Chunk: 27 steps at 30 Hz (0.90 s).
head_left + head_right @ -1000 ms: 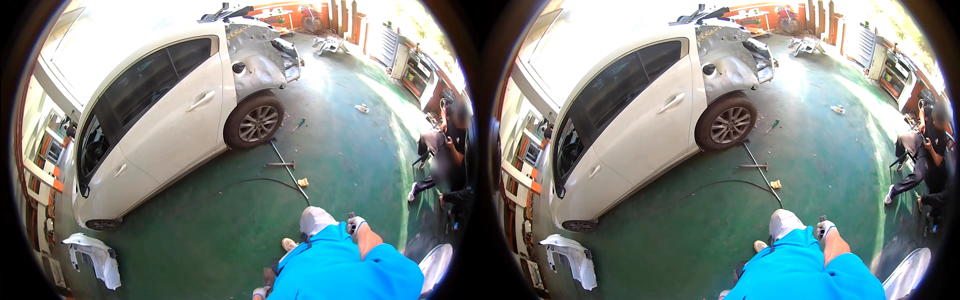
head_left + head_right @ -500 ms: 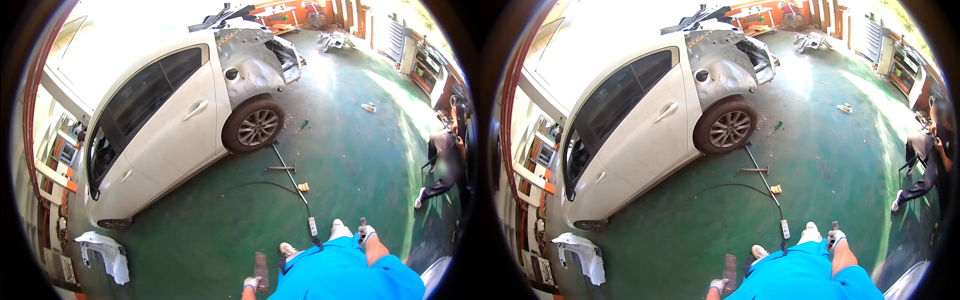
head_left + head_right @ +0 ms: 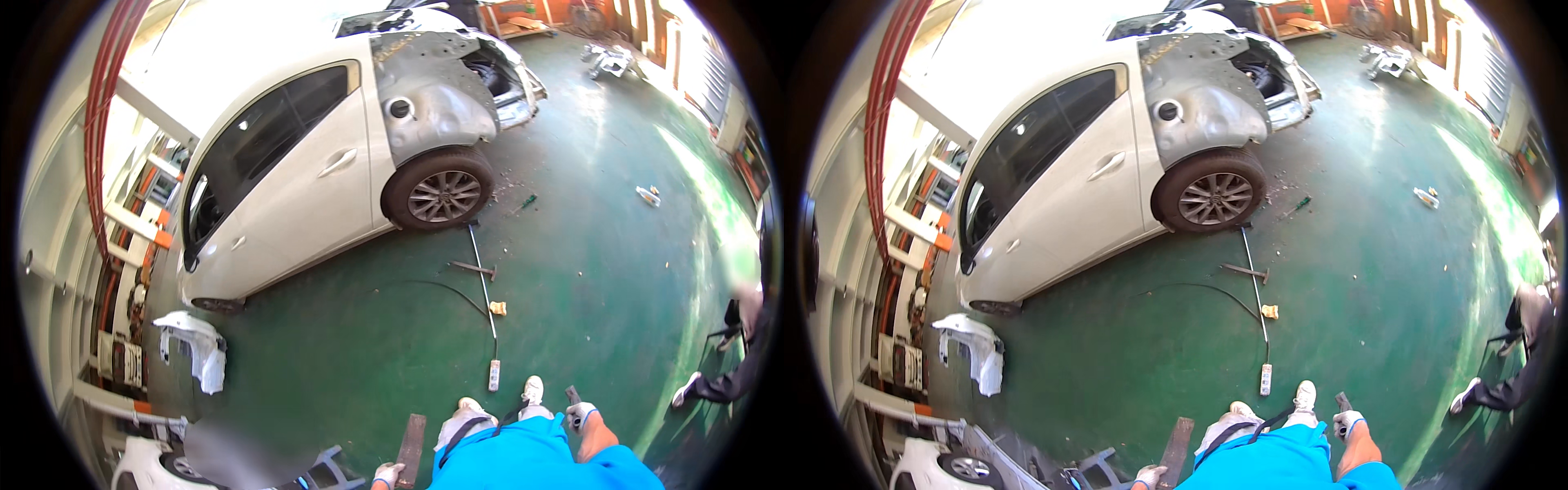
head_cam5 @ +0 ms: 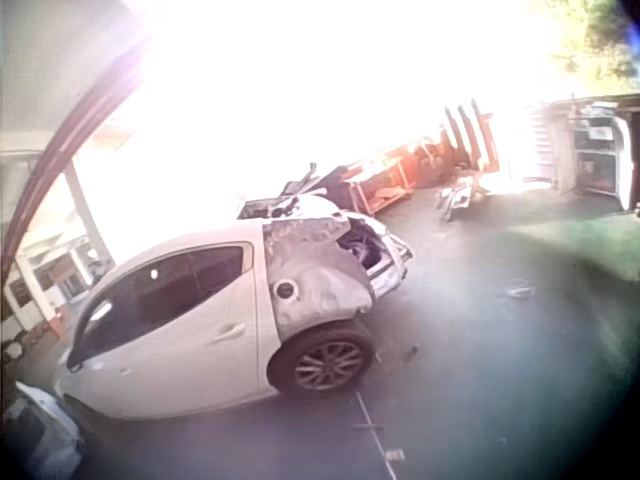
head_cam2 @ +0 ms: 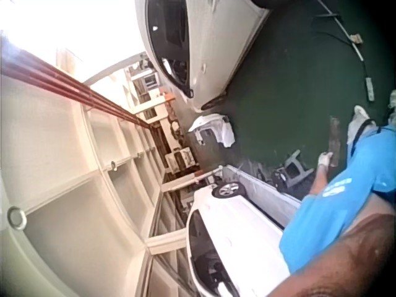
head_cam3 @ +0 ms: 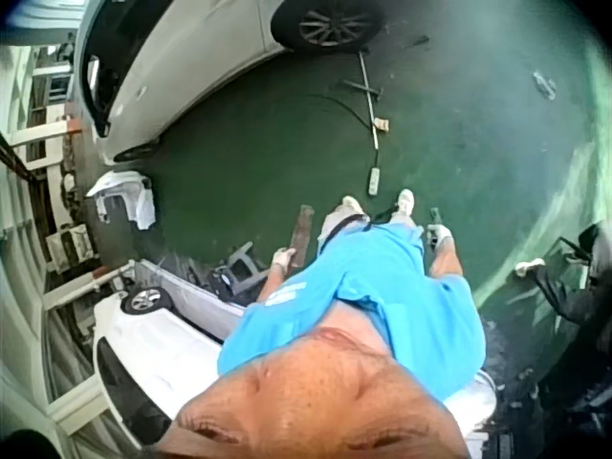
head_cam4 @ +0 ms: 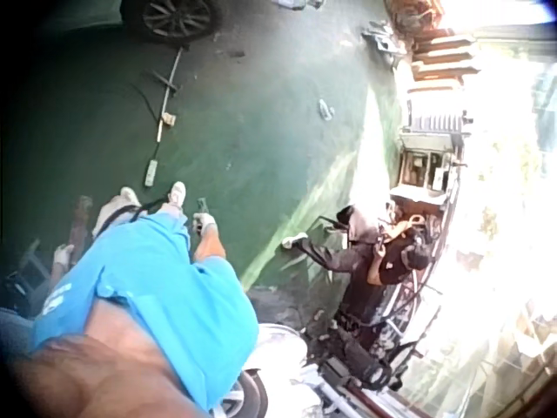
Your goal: The person uses a hammer and a wooden block to tap and align the front fender of a white car, then removes the fender and inspects its inner surface and mounting points. The person handles the fender by hand, turning it over and checking edges and clips.
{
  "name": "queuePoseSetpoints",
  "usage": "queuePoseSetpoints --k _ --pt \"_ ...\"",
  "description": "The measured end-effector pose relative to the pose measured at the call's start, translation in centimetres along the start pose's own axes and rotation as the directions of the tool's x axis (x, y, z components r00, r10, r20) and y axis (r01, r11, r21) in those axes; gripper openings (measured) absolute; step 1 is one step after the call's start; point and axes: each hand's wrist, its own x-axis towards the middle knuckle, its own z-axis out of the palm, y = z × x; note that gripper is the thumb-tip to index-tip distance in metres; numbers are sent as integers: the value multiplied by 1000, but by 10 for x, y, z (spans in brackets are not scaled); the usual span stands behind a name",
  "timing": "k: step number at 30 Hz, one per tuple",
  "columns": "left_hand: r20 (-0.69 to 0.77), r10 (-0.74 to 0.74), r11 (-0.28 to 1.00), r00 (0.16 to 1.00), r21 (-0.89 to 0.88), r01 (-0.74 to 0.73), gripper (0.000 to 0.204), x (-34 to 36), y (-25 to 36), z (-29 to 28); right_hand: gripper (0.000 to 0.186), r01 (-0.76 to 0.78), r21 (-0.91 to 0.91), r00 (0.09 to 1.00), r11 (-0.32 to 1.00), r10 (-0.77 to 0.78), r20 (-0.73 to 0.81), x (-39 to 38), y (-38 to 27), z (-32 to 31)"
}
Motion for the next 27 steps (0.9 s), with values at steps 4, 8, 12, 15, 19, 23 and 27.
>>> queuePoseSetpoints --k 4,8,12,15,19,23,27 --pt "61 -164 984 985 -58 168 33 -9 -59 32 13 -55 -73 998 996 58 40 35 -21 -18" --pt "19 -363 852 932 -398 340 37 -19 -159 69 14 -19 -398 999 917 37 37 8 -53 0" --pt "34 -365 800 930 -499 332 41 -63 -154 119 21 10 -627 1000 779 -20 -9 -3 -87 -9" --pt "-10 -439 739 899 -573 355 40 -77 -223 139 24 225 -840 970 493 -33 240 15 -96 -11" --pt "13 -524 585 852 -721 371 40 -101 -243 174 26 103 -867 994 487 -14 110 -3 -108 11" --pt "67 -549 321 833 -904 284 39 -89 -290 209 22 304 -927 952 219 -46 302 -7 -120 -2" --pt "39 -517 159 855 -977 141 37 -70 -334 209 20 189 -906 980 378 -138 146 -39 -96 13"
